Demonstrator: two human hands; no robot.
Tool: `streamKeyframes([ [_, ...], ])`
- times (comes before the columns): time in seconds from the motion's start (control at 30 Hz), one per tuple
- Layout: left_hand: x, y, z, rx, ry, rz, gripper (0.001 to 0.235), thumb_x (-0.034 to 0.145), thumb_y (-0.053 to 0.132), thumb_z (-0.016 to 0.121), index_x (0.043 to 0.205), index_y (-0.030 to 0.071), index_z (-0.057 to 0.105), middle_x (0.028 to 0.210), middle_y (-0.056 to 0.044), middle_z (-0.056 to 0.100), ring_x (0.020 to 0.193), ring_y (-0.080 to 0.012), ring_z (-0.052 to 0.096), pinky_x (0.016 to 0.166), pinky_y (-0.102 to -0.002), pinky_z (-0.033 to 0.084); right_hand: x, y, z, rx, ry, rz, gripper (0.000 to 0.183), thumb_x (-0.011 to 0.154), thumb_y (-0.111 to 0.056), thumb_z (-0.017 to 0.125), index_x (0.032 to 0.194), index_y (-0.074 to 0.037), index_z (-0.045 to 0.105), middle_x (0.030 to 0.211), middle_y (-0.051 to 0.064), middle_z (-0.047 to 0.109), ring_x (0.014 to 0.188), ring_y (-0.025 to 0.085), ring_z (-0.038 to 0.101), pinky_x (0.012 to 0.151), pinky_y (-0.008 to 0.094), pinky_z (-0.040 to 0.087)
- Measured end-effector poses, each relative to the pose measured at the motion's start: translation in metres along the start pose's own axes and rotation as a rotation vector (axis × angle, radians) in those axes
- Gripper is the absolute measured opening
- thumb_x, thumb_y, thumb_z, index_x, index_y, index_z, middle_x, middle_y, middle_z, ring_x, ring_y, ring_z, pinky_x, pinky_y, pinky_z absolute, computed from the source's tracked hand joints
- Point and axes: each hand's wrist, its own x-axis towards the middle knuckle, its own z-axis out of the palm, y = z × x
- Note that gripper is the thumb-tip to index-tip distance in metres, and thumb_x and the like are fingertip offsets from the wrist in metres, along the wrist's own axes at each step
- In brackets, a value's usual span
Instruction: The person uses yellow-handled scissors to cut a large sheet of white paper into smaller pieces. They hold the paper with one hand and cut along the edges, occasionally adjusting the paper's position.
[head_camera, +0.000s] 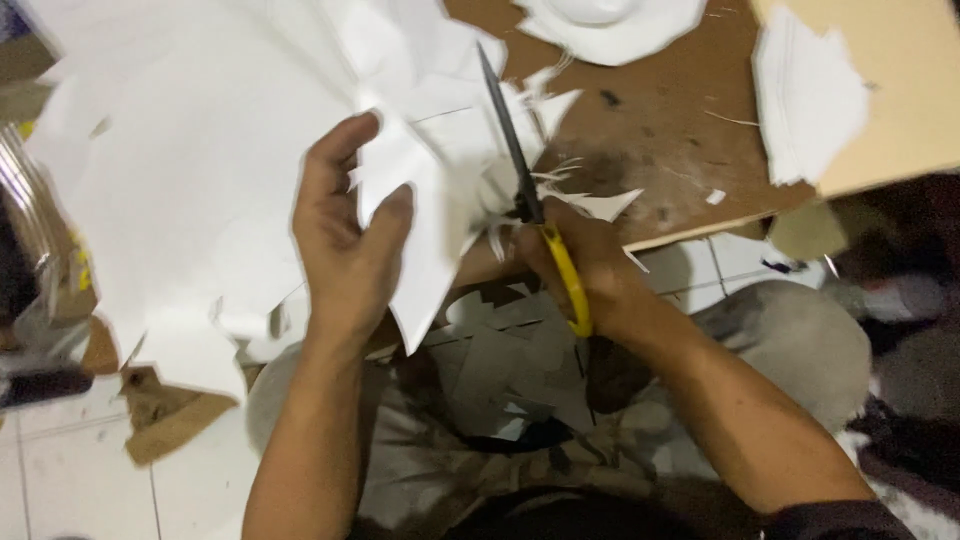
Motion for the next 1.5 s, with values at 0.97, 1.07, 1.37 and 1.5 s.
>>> streamKeyframes([
  [0.97, 0.028, -0.034, 0.240, 0.667, -0.276, 0.286, 0.017, 0.084, 0.034, 0.079, 0.084, 0.017, 0.078, 0.131, -0.014, 0.064, 0.121, -0.0418, 0.057, 0.083, -0.052, 0.058, -0.049, 0.119, -0.140, 0.827, 0.921, -0.104, 0.058, 0.077, -0.076, 0.058, 0.095, -0.021, 0.052, 0.065, -0.007, 0.041, 0.051, 0.008, 0.041, 0.064, 0.026, 0.044],
  [1.07, 0.031, -0.094, 0.194, 1.271, -0.065, 0.399, 0.094, 0.083, 0.077, 0.079, 0.142, 0.008, 0.056, 0.142, -0.015, 0.064, 0.134, -0.0502, 0.055, 0.112, -0.076, 0.032, -0.048, 0.124, -0.138, 0.814, 0.856, -0.128, 0.056, 0.084, -0.072, 0.050, 0.095, -0.018, 0.053, 0.067, -0.003, 0.043, 0.051, 0.013, 0.042, 0.056, 0.030, 0.041],
  [1.37, -0.015, -0.068, 0.181, 1.220, -0.634, -0.043, 0.075, 0.099, 0.066, 0.047, 0.155, 0.016, 0.039, 0.163, -0.027, 0.029, 0.150, -0.0465, 0.027, 0.119, -0.064, 0.023, -0.056, 0.084, -0.113, 0.485, 0.865, -0.124, 0.064, 0.092, -0.078, 0.040, 0.097, -0.014, 0.048, 0.069, 0.000, 0.038, 0.059, 0.011, 0.042, 0.065, 0.026, 0.041],
  [1.5, -0.047, -0.066, 0.160, 1.203, -0.710, 0.164, 0.085, 0.100, 0.070, 0.037, 0.159, 0.010, 0.031, 0.165, -0.028, 0.021, 0.153, -0.0472, 0.019, 0.123, -0.061, 0.020, -0.052, 0.078, -0.104, 0.524, 0.854, -0.132, 0.067, 0.088, -0.080, 0.043, 0.095, -0.014, 0.049, 0.064, 0.000, 0.040, 0.053, 0.011, 0.043, 0.057, 0.025, 0.043],
])
